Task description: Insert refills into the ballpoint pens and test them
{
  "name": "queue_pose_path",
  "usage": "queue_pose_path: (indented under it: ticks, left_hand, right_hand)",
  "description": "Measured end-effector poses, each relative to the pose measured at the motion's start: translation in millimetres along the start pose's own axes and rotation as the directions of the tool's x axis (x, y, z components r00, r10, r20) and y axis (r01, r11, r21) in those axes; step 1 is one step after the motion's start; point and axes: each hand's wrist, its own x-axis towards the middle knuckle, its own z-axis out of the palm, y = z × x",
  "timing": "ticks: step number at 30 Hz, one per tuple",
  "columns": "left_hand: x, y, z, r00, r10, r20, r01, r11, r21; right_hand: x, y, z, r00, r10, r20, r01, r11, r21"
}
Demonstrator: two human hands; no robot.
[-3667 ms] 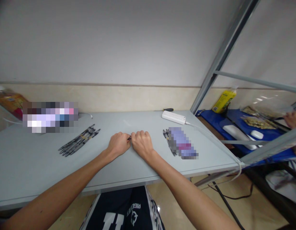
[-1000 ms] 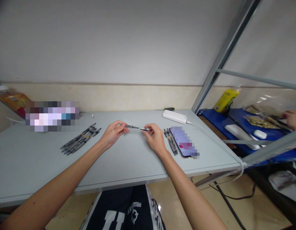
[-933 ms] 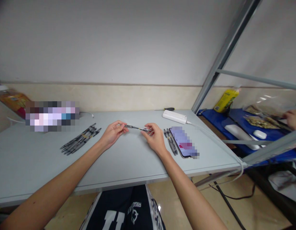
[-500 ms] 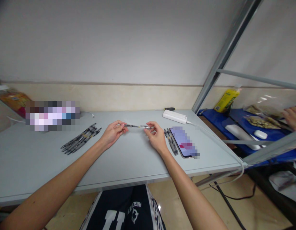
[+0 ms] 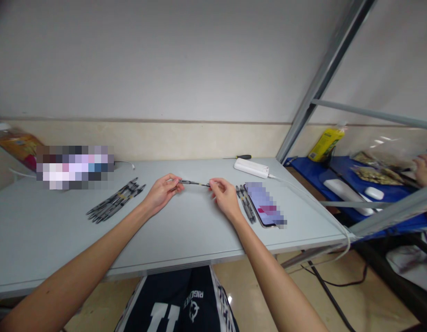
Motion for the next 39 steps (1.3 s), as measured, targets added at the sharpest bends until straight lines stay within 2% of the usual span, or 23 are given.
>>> queue_pose_path:
  ticks: [3, 8, 14, 21, 25, 29, 34, 39]
  left_hand:
    - [0.3, -1.2, -0.7, 1.000, 0.007, 0.003, -0.007, 1.000, 0.004]
    - [0.1, -1.6, -1.4, 1.000, 0.012, 0.003, -0.012, 1.000, 0.003]
    - [-0.3, -0.3, -0.2, 1.000, 0.012, 0.002, -0.012, 1.000, 0.010]
    - [0.5, -0.9, 0.3, 0.999, 0.040, -0.026, -0.039, 0.999, 0.031]
    - [0.6, 0.4, 0.2, 0.999, 0.016, -0.049, -0.017, 1.000, -0.025]
    - [0.9, 1.1, -0.7, 0.998, 0.016, -0.053, -0.019, 0.998, -0.065]
    - [2.6, 0.2, -1.9, 0.995, 0.039, -0.092, -0.047, 0.996, -0.081]
    - [3.6, 0.9, -1.8, 0.988, 0.059, -0.144, -0.073, 0.993, -0.093]
  right_hand:
    - [-0.4, -0.6, 0.2, 0.999, 0.029, 0.021, -0.029, 0.999, -0.029]
    - [0.6, -0.8, -0.3, 0.999, -0.043, -0.012, 0.043, 0.999, 0.005]
    - [0.2, -1.6, 1.3, 0.999, 0.054, 0.005, -0.054, 0.998, 0.039]
    - [3.4, 4.7, -1.4, 0.997, -0.042, -0.069, 0.045, 0.998, 0.041]
    - [4.2, 4.7, -4.1, 0.992, -0.052, -0.111, 0.054, 0.998, 0.011]
    - [5.6, 2.5, -5.3, 0.986, 0.007, -0.168, 0.013, 0.993, 0.120]
    - [8.0, -1.7, -7.1, 0.956, 0.114, -0.272, -0.024, 0.950, 0.313]
    - [8.3, -5.2, -8.0, 0.941, 0.150, -0.304, -0.014, 0.914, 0.405]
